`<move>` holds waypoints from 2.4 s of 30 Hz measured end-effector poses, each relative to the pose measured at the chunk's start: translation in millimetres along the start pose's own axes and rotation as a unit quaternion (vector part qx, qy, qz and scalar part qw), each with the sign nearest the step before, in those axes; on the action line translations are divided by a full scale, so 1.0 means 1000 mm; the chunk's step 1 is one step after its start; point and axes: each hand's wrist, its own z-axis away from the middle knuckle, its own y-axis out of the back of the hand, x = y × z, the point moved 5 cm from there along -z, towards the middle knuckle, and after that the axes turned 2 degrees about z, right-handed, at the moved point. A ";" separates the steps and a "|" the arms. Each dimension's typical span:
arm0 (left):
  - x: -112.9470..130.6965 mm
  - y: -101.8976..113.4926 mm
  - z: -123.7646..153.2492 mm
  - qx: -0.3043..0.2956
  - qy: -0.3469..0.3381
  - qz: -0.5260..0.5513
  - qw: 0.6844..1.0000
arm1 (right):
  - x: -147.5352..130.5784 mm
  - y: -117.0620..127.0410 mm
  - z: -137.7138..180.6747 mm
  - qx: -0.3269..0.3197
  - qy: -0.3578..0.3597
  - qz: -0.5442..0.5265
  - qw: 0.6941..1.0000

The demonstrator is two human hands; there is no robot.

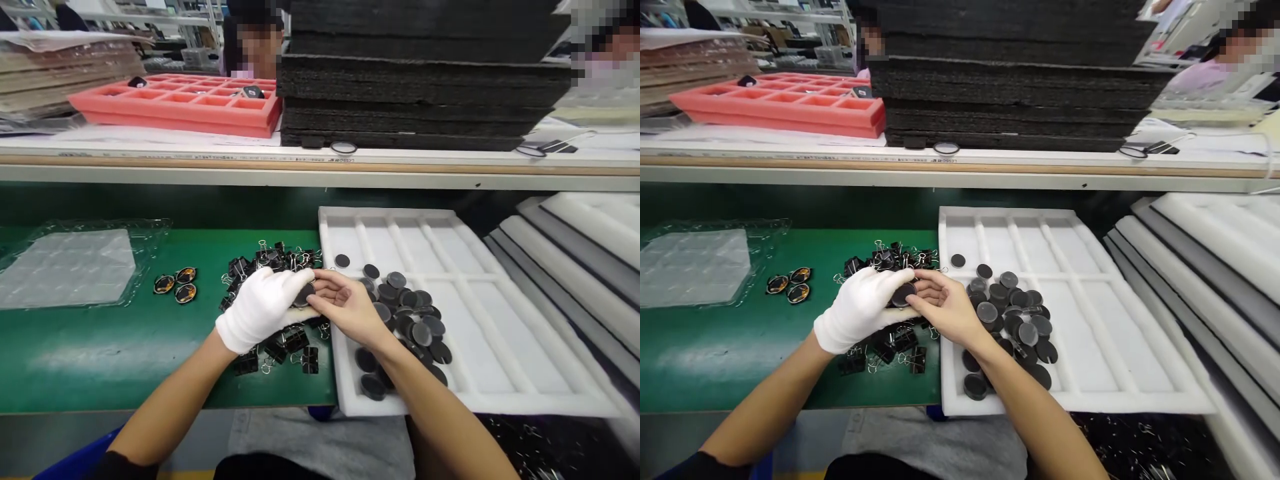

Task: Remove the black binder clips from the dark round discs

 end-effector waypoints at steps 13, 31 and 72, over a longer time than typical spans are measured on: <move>-0.051 -0.005 -0.064 -0.175 0.186 0.352 0.901 | -0.001 0.030 -0.020 0.079 -0.043 -0.181 0.979; -0.047 0.009 -0.059 -0.014 0.183 0.336 0.924 | -0.005 0.023 -0.009 -0.054 -0.018 -0.147 0.987; -0.006 0.002 -0.055 0.188 0.175 0.289 0.922 | -0.036 0.003 0.015 0.137 0.395 0.248 0.874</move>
